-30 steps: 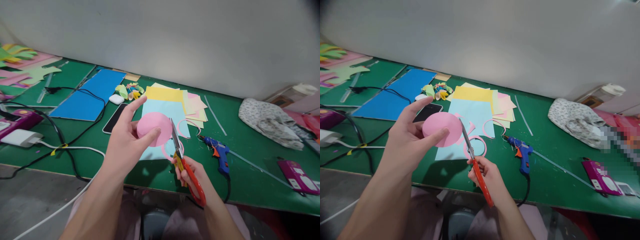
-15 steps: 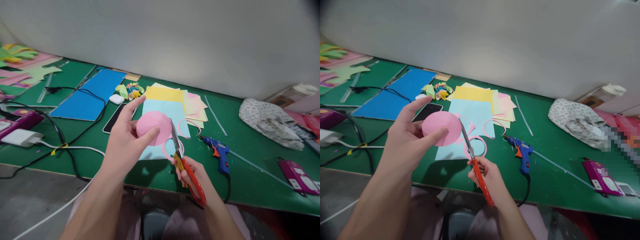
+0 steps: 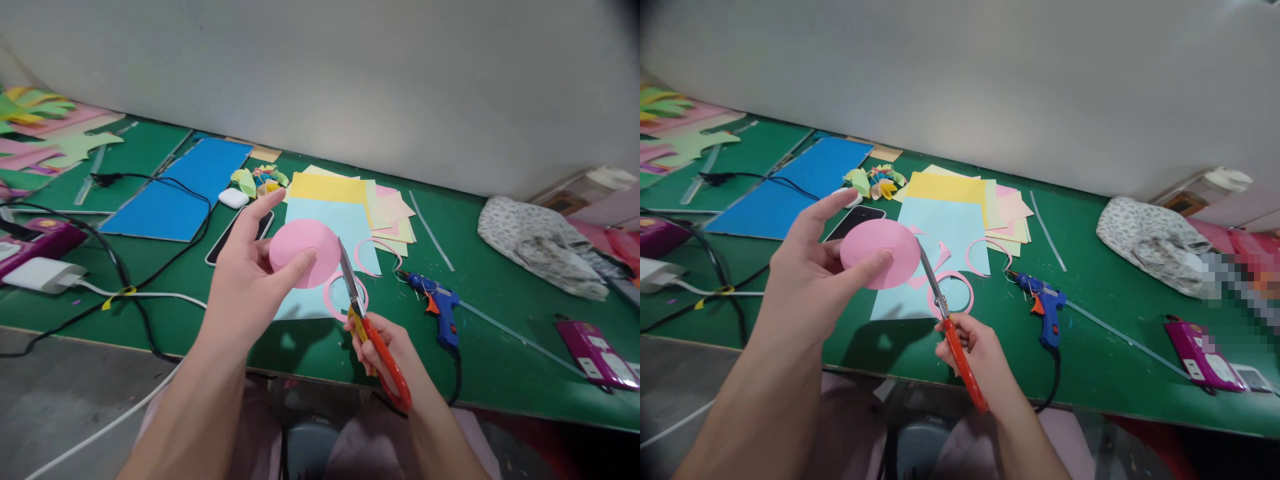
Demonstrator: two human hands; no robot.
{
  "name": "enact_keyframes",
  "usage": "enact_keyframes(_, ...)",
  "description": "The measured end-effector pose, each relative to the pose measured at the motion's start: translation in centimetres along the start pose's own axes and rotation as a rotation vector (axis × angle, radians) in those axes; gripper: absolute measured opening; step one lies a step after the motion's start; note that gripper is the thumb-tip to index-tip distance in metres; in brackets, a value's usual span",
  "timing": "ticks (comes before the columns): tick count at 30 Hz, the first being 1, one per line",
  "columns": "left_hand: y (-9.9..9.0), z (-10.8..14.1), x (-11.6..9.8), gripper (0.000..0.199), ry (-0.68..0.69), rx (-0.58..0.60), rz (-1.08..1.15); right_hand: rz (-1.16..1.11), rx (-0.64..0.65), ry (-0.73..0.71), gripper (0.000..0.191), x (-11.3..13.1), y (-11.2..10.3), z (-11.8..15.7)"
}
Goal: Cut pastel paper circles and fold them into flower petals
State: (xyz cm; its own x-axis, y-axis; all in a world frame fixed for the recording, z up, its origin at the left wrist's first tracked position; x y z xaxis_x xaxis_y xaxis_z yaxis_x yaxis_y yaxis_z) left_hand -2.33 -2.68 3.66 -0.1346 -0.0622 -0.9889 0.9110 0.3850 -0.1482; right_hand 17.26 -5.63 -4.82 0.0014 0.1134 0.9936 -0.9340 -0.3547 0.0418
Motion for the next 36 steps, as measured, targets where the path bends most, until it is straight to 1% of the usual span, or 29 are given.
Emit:
enact_keyframes(9, -0.03, 0.05, 0.15, 0.066, 0.051, -0.014, -0.041, 0.002, -0.022, 0.038, 0.078, 0.34, 0.1, -0.09)
enact_keyframes(12, 0.11, 0.23, -0.08, 0.065, 0.042, 0.011, -0.043, 0.005, -0.013, 0.024, 0.078, 0.4, 0.2, -0.05)
enact_keyframes(17, 0.09, 0.24, -0.16, 0.067, 0.05, 0.023, -0.077, 0.024, 0.008, -0.03, 0.075, 0.03, 0.08, -0.01)
enact_keyframes(21, 0.1, 0.27, -0.16, 0.067, 0.054, 0.037, -0.083, 0.025, 0.008, -0.018, 0.077, -0.07, -0.04, 0.08)
enact_keyframes(25, 0.17, 0.36, -0.24, 0.065, 0.024, 0.028, -0.082, 0.029, 0.009, -0.013, 0.078, 0.16, 0.01, 0.08)
enact_keyframes(30, 0.19, 0.34, -0.25, 0.068, 0.015, 0.028, -0.083, 0.034, -0.009, 0.009, 0.082, 0.49, 0.16, -0.02)
enact_keyframes(36, 0.18, 0.35, -0.33, 0.067, 0.019, 0.023, -0.066, 0.019, -0.018, 0.007, 0.079, 0.4, 0.12, -0.14)
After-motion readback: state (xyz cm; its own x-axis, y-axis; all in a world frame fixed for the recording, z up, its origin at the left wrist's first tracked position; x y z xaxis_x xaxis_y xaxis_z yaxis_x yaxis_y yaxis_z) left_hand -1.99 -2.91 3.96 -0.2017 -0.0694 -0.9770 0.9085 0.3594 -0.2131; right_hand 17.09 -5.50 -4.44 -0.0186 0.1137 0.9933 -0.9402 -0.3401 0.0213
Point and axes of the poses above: each hand's wrist, its own z-axis away from the middle knuckle, its own y-axis out of the palm, x = y × z, the point moved 2 cm from there along -z, towards the middle knuckle, and after that the axes turned 12 degrees about -y, right-handed, at the moved point
